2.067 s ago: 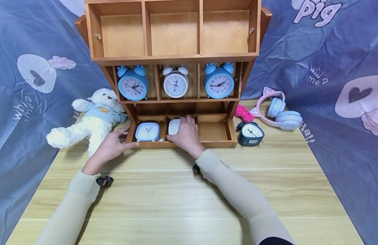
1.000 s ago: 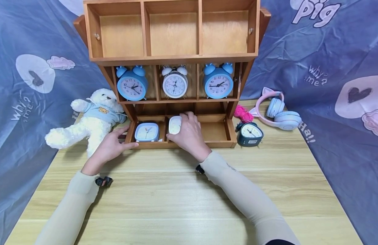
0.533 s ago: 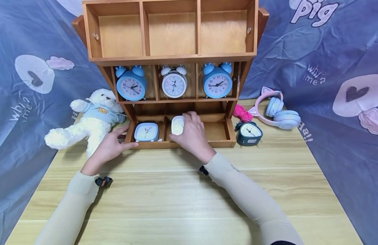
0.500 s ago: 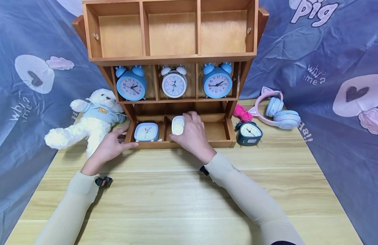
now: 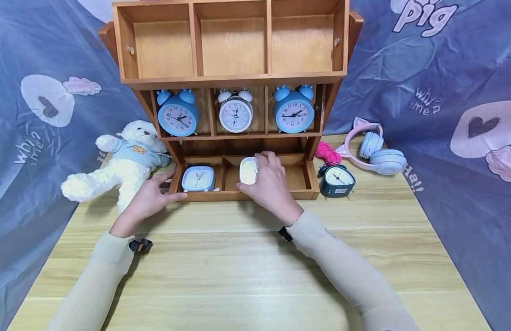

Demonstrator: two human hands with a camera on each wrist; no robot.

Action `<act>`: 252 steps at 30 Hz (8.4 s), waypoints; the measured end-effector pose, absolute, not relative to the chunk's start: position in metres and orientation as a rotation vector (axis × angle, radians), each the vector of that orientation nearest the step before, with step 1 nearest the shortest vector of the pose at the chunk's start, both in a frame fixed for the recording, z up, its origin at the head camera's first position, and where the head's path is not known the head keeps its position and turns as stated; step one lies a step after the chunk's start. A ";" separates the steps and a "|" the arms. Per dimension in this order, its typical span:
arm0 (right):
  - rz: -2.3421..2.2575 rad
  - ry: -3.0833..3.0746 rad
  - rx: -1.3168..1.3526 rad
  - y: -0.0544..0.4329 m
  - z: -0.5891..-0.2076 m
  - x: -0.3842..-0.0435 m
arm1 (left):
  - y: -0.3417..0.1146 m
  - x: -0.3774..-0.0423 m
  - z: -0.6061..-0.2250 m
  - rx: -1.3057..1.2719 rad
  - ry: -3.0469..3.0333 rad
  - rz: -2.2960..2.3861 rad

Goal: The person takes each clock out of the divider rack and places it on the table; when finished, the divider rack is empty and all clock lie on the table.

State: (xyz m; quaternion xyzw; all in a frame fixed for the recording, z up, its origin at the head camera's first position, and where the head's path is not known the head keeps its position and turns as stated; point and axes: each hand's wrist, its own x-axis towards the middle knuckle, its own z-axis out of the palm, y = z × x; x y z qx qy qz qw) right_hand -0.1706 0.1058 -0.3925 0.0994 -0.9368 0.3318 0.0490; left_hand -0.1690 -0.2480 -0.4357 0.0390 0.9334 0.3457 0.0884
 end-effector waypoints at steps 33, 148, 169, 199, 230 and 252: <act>0.955 -2.890 0.236 0.157 -0.392 -0.167 | -0.248 -0.169 -0.435 0.110 2.766 1.036; 0.744 -2.968 0.108 0.418 -0.407 -0.158 | -0.246 -0.167 -0.435 0.103 2.771 1.030; 0.715 -3.017 0.224 0.420 -0.426 -0.165 | -0.249 -0.166 -0.436 0.093 2.778 1.004; 0.762 -3.055 0.240 0.428 -0.431 -0.170 | -0.247 -0.167 -0.436 0.110 2.771 1.047; 1.021 -2.905 0.199 0.394 -0.403 -0.162 | -0.249 -0.170 -0.437 0.101 2.760 1.045; 1.247 -2.755 0.439 0.355 -0.412 -0.162 | -0.248 -0.169 -0.438 0.104 2.749 1.077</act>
